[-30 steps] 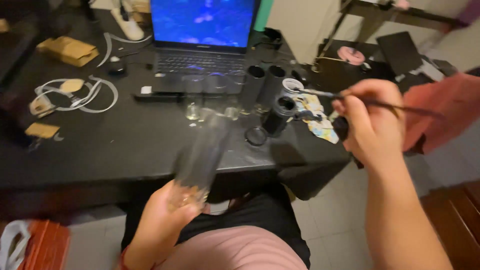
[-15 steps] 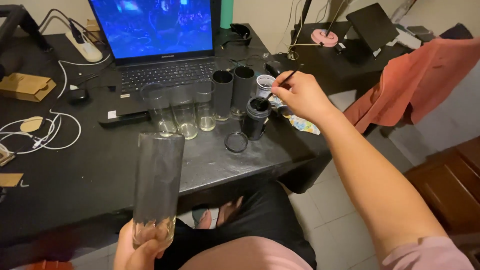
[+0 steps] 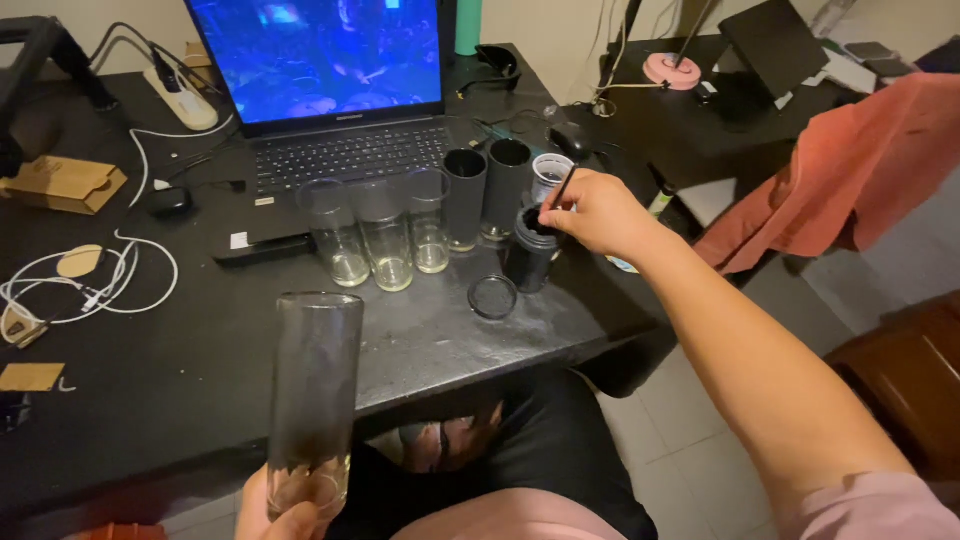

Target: Stirring paint in a small container and applying it to the rims of cylindrical tubes using a paintbrush.

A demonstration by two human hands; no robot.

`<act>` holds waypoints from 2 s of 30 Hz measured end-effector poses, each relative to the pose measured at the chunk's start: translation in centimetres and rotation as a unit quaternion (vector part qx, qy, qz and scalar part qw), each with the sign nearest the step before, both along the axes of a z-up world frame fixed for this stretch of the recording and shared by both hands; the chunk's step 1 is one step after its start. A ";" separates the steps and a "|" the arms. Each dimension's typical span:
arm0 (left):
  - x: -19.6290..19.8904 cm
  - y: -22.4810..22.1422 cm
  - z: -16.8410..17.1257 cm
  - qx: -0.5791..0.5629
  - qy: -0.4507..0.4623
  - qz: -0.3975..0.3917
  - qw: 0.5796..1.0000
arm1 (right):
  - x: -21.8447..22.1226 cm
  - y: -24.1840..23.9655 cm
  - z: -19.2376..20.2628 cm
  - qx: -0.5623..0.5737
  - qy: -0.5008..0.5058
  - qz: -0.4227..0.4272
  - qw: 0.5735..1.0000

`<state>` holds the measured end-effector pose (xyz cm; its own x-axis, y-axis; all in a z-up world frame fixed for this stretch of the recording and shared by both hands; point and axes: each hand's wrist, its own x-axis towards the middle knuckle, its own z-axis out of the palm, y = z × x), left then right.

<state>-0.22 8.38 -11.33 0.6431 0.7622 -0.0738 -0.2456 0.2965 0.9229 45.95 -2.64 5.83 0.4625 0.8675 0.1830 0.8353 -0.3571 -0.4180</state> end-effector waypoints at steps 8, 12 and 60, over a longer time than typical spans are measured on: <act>2.0 -2.0 7.4 0.036 0.019 -0.040 0.998 | 0.8 0.9 -0.2 -0.084 0.001 -0.007 0.996; 1.0 -1.0 2.2 -0.040 0.136 0.017 0.990 | 0.7 1.2 -0.2 -0.117 -0.017 0.009 0.993; 5.0 -9.1 8.8 -0.302 -0.313 -0.375 0.819 | -22.9 -10.1 1.1 0.500 0.017 0.187 0.845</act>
<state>4.83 -0.69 -2.57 0.9692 0.0817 0.2325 -0.1546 0.9363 0.3154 23.09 -12.76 6.93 0.2100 0.3730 0.9038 0.7923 0.4767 -0.3808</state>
